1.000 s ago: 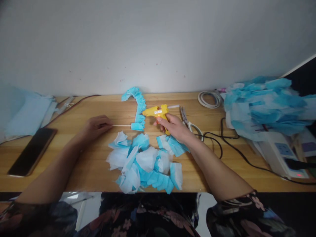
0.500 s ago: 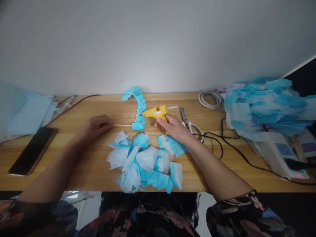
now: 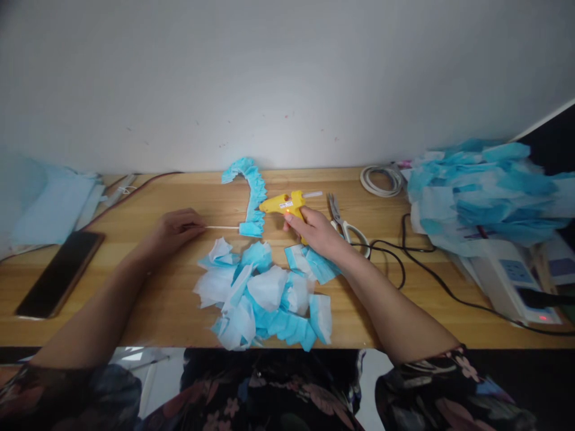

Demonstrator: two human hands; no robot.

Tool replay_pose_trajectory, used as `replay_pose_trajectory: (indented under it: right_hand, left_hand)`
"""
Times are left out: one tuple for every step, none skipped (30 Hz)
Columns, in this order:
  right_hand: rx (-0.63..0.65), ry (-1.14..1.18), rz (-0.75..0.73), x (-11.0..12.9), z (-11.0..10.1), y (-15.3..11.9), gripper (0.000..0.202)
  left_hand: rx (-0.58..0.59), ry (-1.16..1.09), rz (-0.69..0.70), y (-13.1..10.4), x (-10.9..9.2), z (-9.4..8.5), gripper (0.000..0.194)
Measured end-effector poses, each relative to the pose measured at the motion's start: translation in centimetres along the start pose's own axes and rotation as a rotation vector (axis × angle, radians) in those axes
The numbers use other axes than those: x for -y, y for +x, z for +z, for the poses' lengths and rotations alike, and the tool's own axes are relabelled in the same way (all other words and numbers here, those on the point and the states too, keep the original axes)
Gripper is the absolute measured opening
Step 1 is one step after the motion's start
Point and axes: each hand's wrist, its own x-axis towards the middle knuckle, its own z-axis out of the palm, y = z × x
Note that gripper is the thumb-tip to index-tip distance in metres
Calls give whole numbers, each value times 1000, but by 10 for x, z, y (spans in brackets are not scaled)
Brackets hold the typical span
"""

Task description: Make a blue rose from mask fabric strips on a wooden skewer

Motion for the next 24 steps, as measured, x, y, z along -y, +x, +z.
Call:
replay_pose_trajectory:
  right_hand:
    - [-1,2,1,0,0,0,52]
    - [-2,2,1,-1,0,0,52]
    - [-4,0,-2,-2,1,1,52]
    - [-6,-6,-4,-3,1,1,53]
    - [-8,-12,-7,-3,1,1,53]
    - [-10,-17,-8,-4,1,1,52]
    - [-14,-18,-8,-5,1,1,52]
    - [-15,-17,-7,-5,0,1,51]
    - [-18,-15,-8,-6,0,1,50]
    - [-22,-16,-10,-5,0,1,49]
    - [-27,-23,-9,-5,-1,0,48]
    - [-33,-36,-6,-4,-1,0,47]
    - [-38,-48,-3,-4,-1,0,46]
    - [-40,-59,0,-3,-2,-1,45]
    - [-42,-67,1,-2,-2,-1,45]
    - [-41,-74,0,-1,-3,-1,45]
    - [-42,-77,-4,-1,-3,-1,45]
    - [-42,-81,-8,0,-3,-1,45]
    - [-43,-84,-9,0,-3,-1,45]
    - [-46,-89,-8,0,-3,-1,44]
    - [-48,-94,-6,0,-4,-2,44]
    - [-49,-98,-2,0,-4,-2,44]
    - [-49,-101,3,0,-4,-2,43]
    - [-48,-105,6,0,-4,-2,42]
  left_hand:
    - [1,-1,-1,0,0,0,21]
    - [2,-3,-2,0,0,0,22]
    - [3,-4,-1,0,1,0,22]
    - [2,-6,-1,0,1,0,22]
    - [2,-6,-4,0,2,0,23]
    - [2,-6,-8,0,2,0,23]
    - [3,-6,-11,0,2,1,23]
    - [4,-6,-12,0,2,1,23]
    - [5,-6,-12,0,2,1,23]
    - [5,-4,-12,0,1,1,23]
    - [3,-2,-10,0,1,1,23]
    - [0,-3,-8,0,1,0,23]
    - [1,-3,-9,0,0,0,23]
    - [3,-4,-12,0,0,0,24]
    - [3,-5,-13,0,0,0,24]
    - [5,-4,-16,0,1,0,25]
    - [7,-1,-16,0,1,0,25]
    - [7,3,-14,0,2,0,24]
    - [5,7,-11,0,3,1,24]
    - [3,8,-7,0,3,1,24]
    - [3,7,-5,0,4,1,23]
    - [4,6,-4,0,4,1,23]
    - [4,5,-4,0,5,1,23]
    - [6,5,-6,0,5,1,23]
